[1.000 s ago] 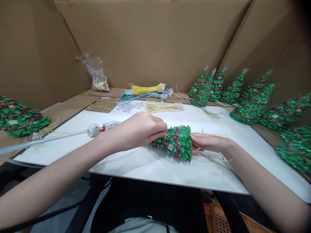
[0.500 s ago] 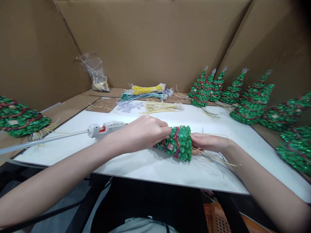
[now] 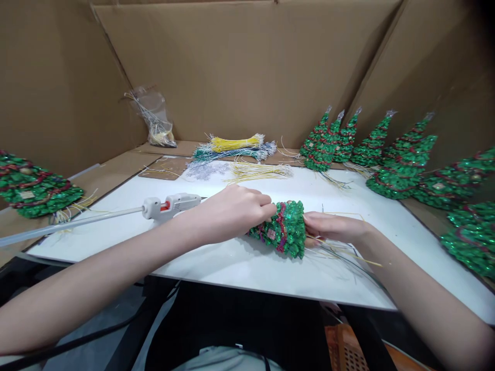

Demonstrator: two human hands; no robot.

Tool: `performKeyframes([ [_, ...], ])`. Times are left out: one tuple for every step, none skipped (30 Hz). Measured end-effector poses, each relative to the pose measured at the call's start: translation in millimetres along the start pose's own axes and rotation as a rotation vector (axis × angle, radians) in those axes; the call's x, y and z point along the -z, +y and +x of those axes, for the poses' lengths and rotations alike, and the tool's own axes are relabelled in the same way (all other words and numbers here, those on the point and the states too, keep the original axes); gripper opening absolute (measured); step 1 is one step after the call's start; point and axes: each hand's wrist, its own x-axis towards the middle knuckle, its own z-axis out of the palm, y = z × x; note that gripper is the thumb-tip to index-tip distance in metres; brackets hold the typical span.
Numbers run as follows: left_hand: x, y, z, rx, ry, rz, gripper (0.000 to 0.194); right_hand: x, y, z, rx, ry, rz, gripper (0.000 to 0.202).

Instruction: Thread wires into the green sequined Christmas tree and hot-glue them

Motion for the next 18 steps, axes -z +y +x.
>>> performKeyframes([
  [-1.0,-1,-1,0.016,-0.002,-0.018,0.014,0,-1,0,-0.011,0.008,0.016,0.054],
  [-1.8,-2,-3,0.031,-0.001,-0.046,0.014,-1,-1,0,-0.027,0.019,0.041,0.054],
  [-2.4,-3,-5,0.046,0.002,-0.08,0.017,-2,-3,0,-0.046,0.028,0.076,0.054],
  [-2.7,-4,-6,0.058,0.008,-0.116,0.021,-2,-4,-1,-0.067,0.033,0.12,0.052],
  [-2.7,-4,-7,0.068,0.01,-0.15,0.023,-3,-5,-1,-0.085,0.033,0.17,0.049],
  [-2.2,-4,-8,0.076,0.007,-0.179,0.024,-4,-7,-1,-0.101,0.036,0.217,0.044],
  [-1.5,-3,-8,0.083,-0.001,-0.204,0.023,-4,-9,-1,-0.112,0.044,0.252,0.038],
  [-0.5,-3,-8,0.09,-0.014,-0.223,0.022,-5,-11,0,-0.125,0.062,0.266,0.032],
  [0.6,-2,-7,0.099,-0.03,-0.237,0.022,-6,-12,0,-0.14,0.084,0.253,0.028],
  [1.7,-2,-5,0.109,-0.045,-0.25,0.022,-6,-14,0,-0.159,0.109,0.215,0.024],
  [2.7,-1,-4,0.118,-0.057,-0.263,0.022,-7,-16,1,-0.18,0.135,0.159,0.022],
  [3.5,-1,-2,0.125,-0.065,-0.277,0.022,-8,-17,1,-0.2,0.156,0.099,0.021],
  [4.1,-1,0,0.134,-0.072,-0.293,0.022,-10,-19,2,-0.218,0.171,0.045,0.02],
  [4.3,-1,2,0.143,-0.078,-0.31,0.021,-11,-20,3,-0.231,0.181,0.008,0.02],
  [4.3,-2,4,0.153,-0.086,-0.33,0.021,-13,-21,4,-0.241,0.19,-0.014,0.019],
  [4.1,-2,5,0.164,-0.096,-0.353,0.02,-15,-22,5,-0.249,0.199,-0.025,0.019],
  [3.7,-3,7,0.176,-0.105,-0.376,0.019,-16,-22,6,-0.251,0.204,-0.031,0.02],
  [3.2,-4,8,0.189,-0.112,-0.4,0.019,-18,-22,7,-0.247,0.21,-0.037,0.021],
])
